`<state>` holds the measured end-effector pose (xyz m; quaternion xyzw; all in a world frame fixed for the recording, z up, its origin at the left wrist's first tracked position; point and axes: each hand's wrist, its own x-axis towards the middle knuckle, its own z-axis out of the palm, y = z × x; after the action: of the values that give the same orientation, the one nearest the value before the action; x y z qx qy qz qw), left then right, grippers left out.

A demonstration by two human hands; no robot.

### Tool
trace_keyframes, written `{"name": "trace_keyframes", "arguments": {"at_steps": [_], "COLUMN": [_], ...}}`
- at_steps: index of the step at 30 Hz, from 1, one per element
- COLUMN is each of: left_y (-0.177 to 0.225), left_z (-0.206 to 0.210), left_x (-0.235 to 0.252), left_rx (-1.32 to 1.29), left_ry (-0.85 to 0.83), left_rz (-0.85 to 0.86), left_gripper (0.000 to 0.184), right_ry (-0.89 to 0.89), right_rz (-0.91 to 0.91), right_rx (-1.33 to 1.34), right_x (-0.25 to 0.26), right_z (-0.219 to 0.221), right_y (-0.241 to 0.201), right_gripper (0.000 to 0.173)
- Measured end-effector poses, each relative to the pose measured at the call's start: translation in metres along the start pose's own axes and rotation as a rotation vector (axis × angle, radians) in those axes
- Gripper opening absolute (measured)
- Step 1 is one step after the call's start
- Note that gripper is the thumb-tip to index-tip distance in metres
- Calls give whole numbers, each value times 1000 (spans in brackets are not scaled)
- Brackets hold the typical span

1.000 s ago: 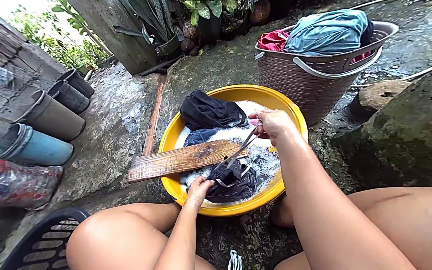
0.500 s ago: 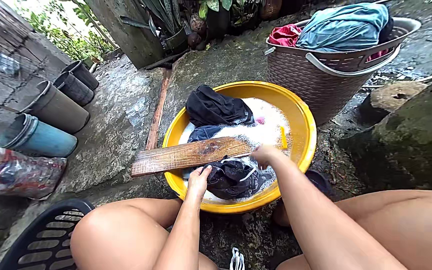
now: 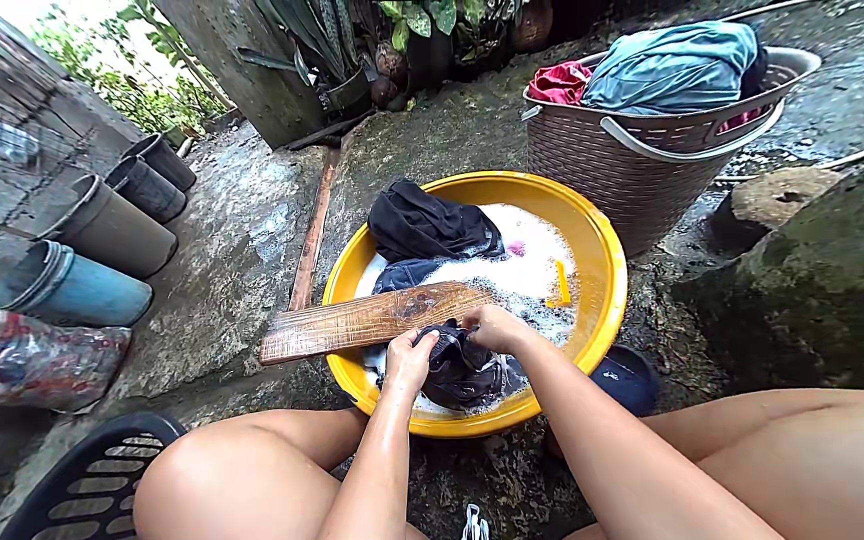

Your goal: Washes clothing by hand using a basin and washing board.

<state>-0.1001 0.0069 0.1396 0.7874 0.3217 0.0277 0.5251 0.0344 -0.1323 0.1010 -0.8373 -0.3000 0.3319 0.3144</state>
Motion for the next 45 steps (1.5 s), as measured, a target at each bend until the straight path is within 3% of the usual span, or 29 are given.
{"name": "trace_keyframes", "arguments": {"at_steps": [2,6,8,15,19,24,28,30,32,33,35,37,39,43,45], "left_y": [-2,-2,1,6,7,0,-10,-15,-14,-8,7,18,23,32,21], "left_z": [-1,-1,0,3,-1,-12,-5,6,23,33,49,60,66,53,38], "left_x": [1,3,5,4,7,15,8,-2,-10,-16,-24,-22,-14,10,18], "left_rx": [-11,-66,-81,-144,-101,346,387,235,-16,-162,-380,-548,-671,-622,-287], "left_ry": [7,64,83,40,-33,-68,102,298,361,331,229,172,131,173,191], "left_rz": [-22,-123,-174,-187,-107,0,89,315,438,375,104,-122,-218,-280,-252], "left_gripper": [25,26,29,34,26,61,73,55,19,9,30,37,40,41,46], "right_ry": [25,100,51,2,17,27,4,-15,-25,-22,-7,28,107,274,359], "right_rz": [35,31,-12,-120,-144,-154,-88,-29,28,47,70,63,50,38,67], "right_rx": [15,317,406,-16,8,422,626,730,761,754,731,721,761,1036,1162], "right_x": [2,0,-7,-6,-3,-7,-13,-13,-12,-13,-16,-18,-22,-41,-55], "right_z": [3,-8,-17,-1,-1,-25,-33,-31,-33,-35,-40,-44,-44,-68,-88], "right_y": [3,-7,-20,-38,-37,-34,-45,-46,-47,-49,-57,-68,-79,-98,-101], "right_gripper": [15,14,23,13,13,24,29,27,25,25,26,28,33,29,31]}}
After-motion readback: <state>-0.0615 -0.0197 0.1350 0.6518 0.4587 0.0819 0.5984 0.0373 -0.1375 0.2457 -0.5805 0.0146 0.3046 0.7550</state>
